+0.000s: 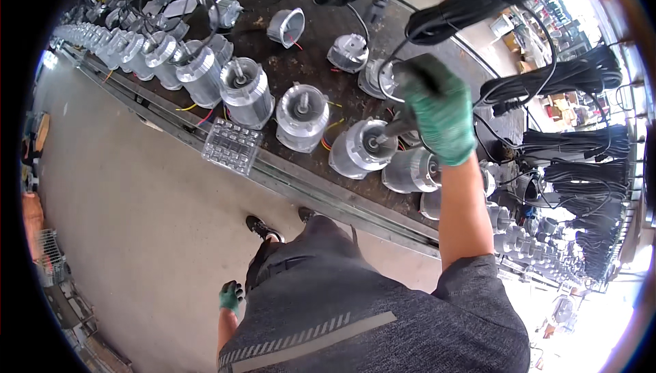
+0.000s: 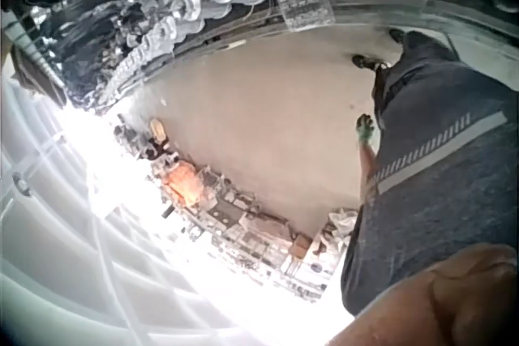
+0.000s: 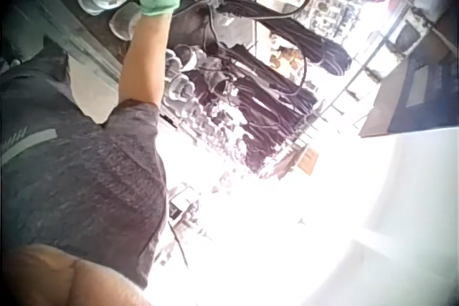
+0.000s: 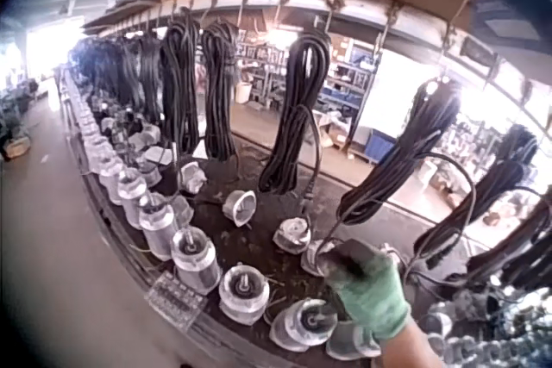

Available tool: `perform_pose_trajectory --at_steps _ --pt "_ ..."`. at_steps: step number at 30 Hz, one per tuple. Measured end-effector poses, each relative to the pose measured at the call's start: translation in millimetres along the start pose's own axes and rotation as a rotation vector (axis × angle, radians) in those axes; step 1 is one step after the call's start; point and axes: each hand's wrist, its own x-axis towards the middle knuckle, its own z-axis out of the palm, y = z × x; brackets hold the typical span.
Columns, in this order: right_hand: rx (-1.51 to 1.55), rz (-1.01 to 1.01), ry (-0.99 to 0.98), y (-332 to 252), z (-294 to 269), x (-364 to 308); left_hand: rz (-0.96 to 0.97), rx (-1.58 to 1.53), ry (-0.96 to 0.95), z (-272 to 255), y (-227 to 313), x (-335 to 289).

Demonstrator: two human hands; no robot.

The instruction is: The person uses a tool on a motor casing, walks across the workshop to retrieve another metal tool, and walks back along the assembly line to press the tool into the center of each motor casing.

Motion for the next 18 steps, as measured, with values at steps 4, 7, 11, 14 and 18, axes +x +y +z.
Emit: perform_pose_trajectory --at_steps 4,7,11,14,18 --pt "0.129 -0.116 0.072 -37 34 17 -0.081 -0.177 0.055 -24 14 35" --pt "0.083 -0.358 0.107 -21 77 46 -0.017 -0.193 0.023 -43 20 42" --pt "0.221 -0.101 0.061 -26 108 53 -0.041 -0.023 0.007 -43 50 41" --pt "0.149 -0.036 0.015 -23 131 69 -0.100 -0.228 0.019 -84 -50 77" --pt "-0.237 -0.177 0.047 34 165 91 -0.018 0.031 0.030 -113 -116 97"
